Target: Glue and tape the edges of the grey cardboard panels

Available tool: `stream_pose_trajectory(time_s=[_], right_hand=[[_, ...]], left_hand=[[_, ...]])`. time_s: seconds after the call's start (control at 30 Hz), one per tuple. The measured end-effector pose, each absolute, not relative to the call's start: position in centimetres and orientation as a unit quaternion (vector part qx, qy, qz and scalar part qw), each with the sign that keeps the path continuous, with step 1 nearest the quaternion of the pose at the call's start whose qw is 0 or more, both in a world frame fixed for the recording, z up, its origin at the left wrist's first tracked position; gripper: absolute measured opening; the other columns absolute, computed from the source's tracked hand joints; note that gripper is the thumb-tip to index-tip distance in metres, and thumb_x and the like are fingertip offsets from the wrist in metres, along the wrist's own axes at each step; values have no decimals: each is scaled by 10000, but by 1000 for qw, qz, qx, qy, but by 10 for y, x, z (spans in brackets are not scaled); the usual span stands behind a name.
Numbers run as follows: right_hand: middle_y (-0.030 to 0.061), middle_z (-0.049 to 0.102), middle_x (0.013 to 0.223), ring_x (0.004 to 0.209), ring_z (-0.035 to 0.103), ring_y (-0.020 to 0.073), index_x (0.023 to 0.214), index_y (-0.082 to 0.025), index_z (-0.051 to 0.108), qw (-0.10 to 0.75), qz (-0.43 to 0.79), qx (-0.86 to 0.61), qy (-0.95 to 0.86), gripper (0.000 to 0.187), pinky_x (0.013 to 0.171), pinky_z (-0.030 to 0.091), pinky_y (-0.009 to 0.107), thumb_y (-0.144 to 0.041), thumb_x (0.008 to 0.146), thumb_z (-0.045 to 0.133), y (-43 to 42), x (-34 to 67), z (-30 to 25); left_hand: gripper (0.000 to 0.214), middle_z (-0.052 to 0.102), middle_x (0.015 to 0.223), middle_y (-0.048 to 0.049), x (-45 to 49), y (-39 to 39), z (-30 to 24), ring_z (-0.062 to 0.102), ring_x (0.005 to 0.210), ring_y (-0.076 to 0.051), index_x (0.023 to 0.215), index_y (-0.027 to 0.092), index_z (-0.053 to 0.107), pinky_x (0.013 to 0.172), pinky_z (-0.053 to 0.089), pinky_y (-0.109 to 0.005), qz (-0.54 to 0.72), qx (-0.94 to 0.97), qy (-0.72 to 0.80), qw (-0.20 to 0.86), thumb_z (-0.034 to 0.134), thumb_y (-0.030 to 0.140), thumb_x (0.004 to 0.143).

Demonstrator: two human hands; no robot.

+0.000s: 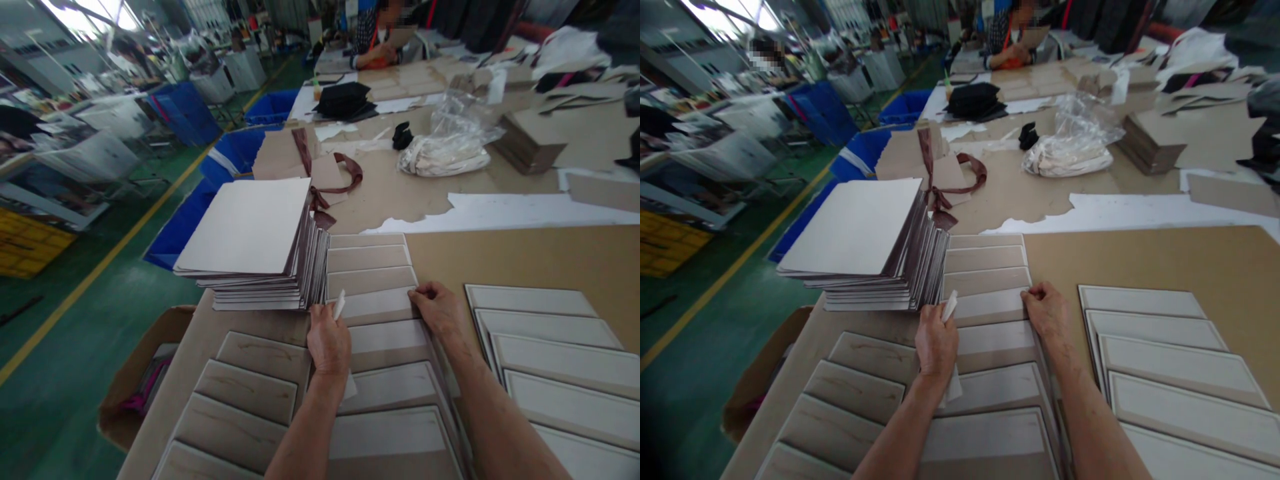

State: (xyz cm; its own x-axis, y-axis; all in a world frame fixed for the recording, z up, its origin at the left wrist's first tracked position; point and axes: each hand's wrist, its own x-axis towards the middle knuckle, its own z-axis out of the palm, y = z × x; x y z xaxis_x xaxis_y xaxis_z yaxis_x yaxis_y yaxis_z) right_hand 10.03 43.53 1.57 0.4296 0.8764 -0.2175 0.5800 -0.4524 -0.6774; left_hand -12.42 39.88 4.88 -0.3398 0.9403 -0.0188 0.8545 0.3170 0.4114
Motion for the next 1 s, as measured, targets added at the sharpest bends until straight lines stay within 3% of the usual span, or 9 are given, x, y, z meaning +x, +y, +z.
stream_pose_trajectory(time_s=[0.17, 0.27, 0.4, 0.57, 0.67, 0.77, 0.9, 1.0], right_hand=[[22, 662, 697, 676, 610, 202, 779, -212, 647, 254, 286, -790, -479, 218, 616, 398, 291, -409, 776, 552, 436, 106, 22], [35, 653, 682, 669, 609, 212, 766, -204, 640, 242, 288, -788, -487, 298, 617, 398, 301, -484, 796, 543, 436, 101, 28], [63, 665, 752, 699, 614, 232, 860, -192, 604, 220, 269, -795, -497, 461, 619, 409, 312, -579, 640, 724, 438, 92, 28], [32, 653, 719, 687, 617, 199, 825, -202, 583, 238, 282, -779, -506, 156, 650, 432, 297, -330, 748, 628, 434, 106, 31], [63, 674, 818, 778, 631, 220, 906, -193, 594, 266, 267, -792, -479, 175, 706, 451, 322, -317, 794, 541, 418, 117, 44], [60, 673, 832, 789, 620, 231, 937, -202, 615, 345, 313, -769, -437, 287, 699, 464, 336, -447, 806, 542, 387, 107, 66], [16, 639, 752, 671, 574, 180, 982, -209, 643, 390, 540, -600, -442, 387, 603, 458, 288, -540, 783, 617, 346, 63, 91], [2, 646, 754, 654, 566, 159, 985, -213, 640, 370, 630, -527, -435, 364, 600, 453, 272, -485, 750, 697, 330, 35, 94]], left_hand=[[180, 635, 956, -66, -126, 402, 52, 641, 900, -213, 983, 188, 684, 727, 440, -262, 169, 573, 792, 128, 578, 161, 840], [164, 637, 961, -69, -126, 403, 51, 650, 888, -222, 970, 188, 672, 713, 447, -275, 175, 570, 793, 120, 609, 288, 857], [230, 646, 996, -86, -126, 405, 48, 652, 931, -239, 990, 177, 664, 735, 456, -285, 165, 567, 799, 118, 599, 367, 878], [142, 655, 992, -105, -132, 406, 61, 651, 931, -229, 971, 157, 651, 769, 451, -282, 168, 570, 796, 114, 563, 215, 876], [149, 658, 998, -103, -141, 393, 81, 634, 963, -238, 964, 166, 642, 815, 448, -295, 221, 558, 792, 112, 599, 240, 842], [240, 669, 860, -66, -149, 366, 102, 633, 836, -219, 916, 172, 655, 755, 463, -299, 314, 508, 763, 249, 616, 389, 821], [431, 643, 705, -34, -141, 328, 113, 538, 525, -124, 889, 143, 672, 486, 381, -229, 305, 338, 667, 589, 480, 526, 843], [425, 600, 593, -14, -126, 312, 110, 492, 438, -94, 775, 123, 673, 432, 339, -208, 266, 307, 626, 665, 563, 533, 772]])
